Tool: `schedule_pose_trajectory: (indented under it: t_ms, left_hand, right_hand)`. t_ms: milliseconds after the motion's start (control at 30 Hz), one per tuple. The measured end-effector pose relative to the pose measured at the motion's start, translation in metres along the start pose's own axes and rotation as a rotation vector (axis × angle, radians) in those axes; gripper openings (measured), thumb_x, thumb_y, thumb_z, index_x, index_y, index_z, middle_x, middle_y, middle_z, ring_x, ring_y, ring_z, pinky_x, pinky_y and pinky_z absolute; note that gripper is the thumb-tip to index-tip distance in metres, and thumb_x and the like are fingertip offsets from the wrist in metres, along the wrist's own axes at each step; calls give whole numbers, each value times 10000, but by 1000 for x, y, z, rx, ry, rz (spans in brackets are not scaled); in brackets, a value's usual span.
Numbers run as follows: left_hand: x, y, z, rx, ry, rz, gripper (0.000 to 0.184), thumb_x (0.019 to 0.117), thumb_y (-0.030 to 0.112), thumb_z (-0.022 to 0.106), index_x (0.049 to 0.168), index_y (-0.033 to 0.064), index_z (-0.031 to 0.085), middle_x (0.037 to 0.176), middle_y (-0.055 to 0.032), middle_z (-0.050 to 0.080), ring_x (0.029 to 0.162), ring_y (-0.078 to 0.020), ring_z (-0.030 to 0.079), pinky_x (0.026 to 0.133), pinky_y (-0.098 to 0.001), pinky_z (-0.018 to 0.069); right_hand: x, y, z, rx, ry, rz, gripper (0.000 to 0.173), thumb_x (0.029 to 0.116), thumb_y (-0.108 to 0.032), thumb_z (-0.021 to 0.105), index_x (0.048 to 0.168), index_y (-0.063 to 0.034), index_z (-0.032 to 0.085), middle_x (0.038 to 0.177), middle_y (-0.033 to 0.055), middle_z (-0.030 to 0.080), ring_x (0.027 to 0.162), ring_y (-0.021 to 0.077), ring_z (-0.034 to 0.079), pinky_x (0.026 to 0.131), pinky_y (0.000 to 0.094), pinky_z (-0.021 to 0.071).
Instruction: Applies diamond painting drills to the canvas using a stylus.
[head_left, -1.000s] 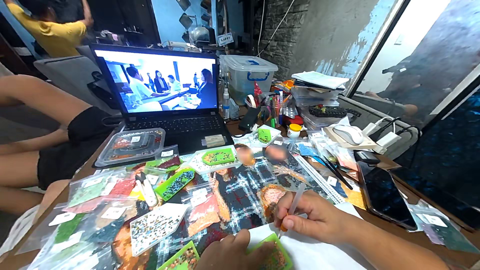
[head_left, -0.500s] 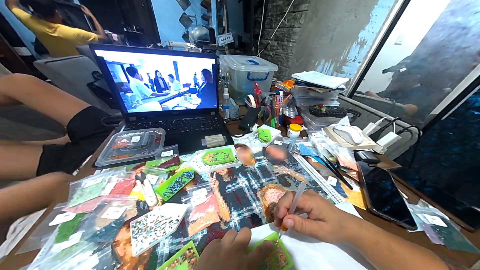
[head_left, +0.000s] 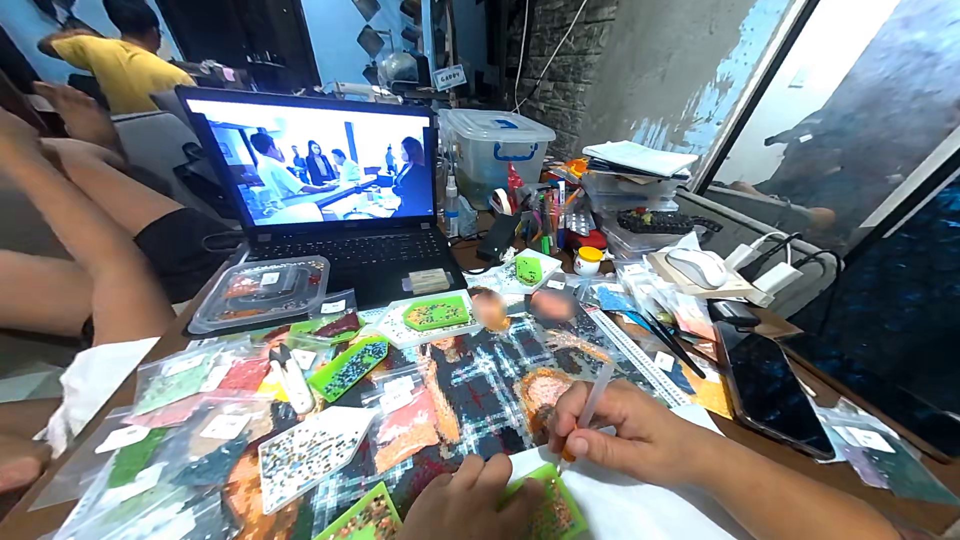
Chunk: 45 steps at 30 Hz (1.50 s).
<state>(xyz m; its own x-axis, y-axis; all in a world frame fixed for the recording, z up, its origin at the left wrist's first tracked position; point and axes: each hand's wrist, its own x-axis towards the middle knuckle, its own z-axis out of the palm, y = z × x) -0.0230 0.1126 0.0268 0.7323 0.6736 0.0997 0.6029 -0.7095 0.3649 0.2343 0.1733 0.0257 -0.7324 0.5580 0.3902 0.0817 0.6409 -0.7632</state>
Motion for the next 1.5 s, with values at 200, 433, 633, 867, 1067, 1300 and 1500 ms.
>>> schedule_pose_trajectory:
  t_ms: [200, 433, 633, 867, 1067, 1300, 1500]
  left_hand:
    - [0, 0, -2, 7, -17, -19, 414, 930, 209, 649, 1322, 83, 690, 1042, -227, 646, 887, -415, 651, 648, -506, 530]
    - [-2, 1, -2, 33, 7, -33, 465, 906, 210, 665, 1354, 85, 673, 991, -226, 644, 831, -411, 653, 621, -496, 527]
    - [-2, 0, -3, 21, -28, -41, 469, 916, 223, 652, 1363, 83, 668, 1011, -235, 636, 861, -419, 648, 648, -517, 523]
    - [-1, 2, -7, -4, -72, -54, 442, 934, 236, 633, 1368, 166, 682, 1047, -251, 632, 898, -432, 641, 670, -530, 518]
    - [-1, 2, -7, 9, -63, -43, 412, 952, 231, 613, 1356, 214, 693, 1040, -248, 633, 887, -432, 641, 662, -530, 516]
    - [-3, 0, -4, 22, -33, 1, 372, 985, 245, 592, 1340, 262, 699, 1060, -256, 632, 885, -427, 645, 656, -516, 521]
    - [-3, 0, -2, 24, -21, -3, 366, 993, 242, 579, 1338, 250, 701, 1067, -249, 631, 895, -423, 642, 664, -511, 521]
  right_hand:
    - [0, -1, 0, -5, 0, -6, 282, 1090, -261, 505, 1060, 6, 590, 940, 78, 687, 880, 10, 651, 795, 160, 531]
    - [0, -1, 0, 5, 3, -10, 283, 1088, -266, 511, 1062, 4, 590, 938, 75, 682, 885, 11, 655, 803, 163, 538]
    - [0, 0, 0, 3, 3, -16, 282, 1087, -260, 512, 1061, 9, 592, 938, 78, 688, 881, 10, 655, 802, 164, 535]
    - [0, 0, 0, 3, -1, -15, 274, 1088, -253, 508, 1059, 6, 590, 939, 78, 685, 883, 13, 653, 804, 166, 533]
    - [1, 0, 0, -4, -4, -16, 285, 1090, -260, 504, 1056, 9, 592, 933, 78, 684, 877, 13, 651, 798, 165, 532]
    - [0, -1, 0, -2, -1, -9, 287, 1090, -264, 505, 1058, 8, 592, 938, 77, 686, 885, 12, 653, 804, 162, 532]
    - [0, 0, 0, -3, 0, -9, 284, 1089, -264, 507, 1059, 5, 592, 933, 72, 686, 883, 7, 654, 805, 161, 533]
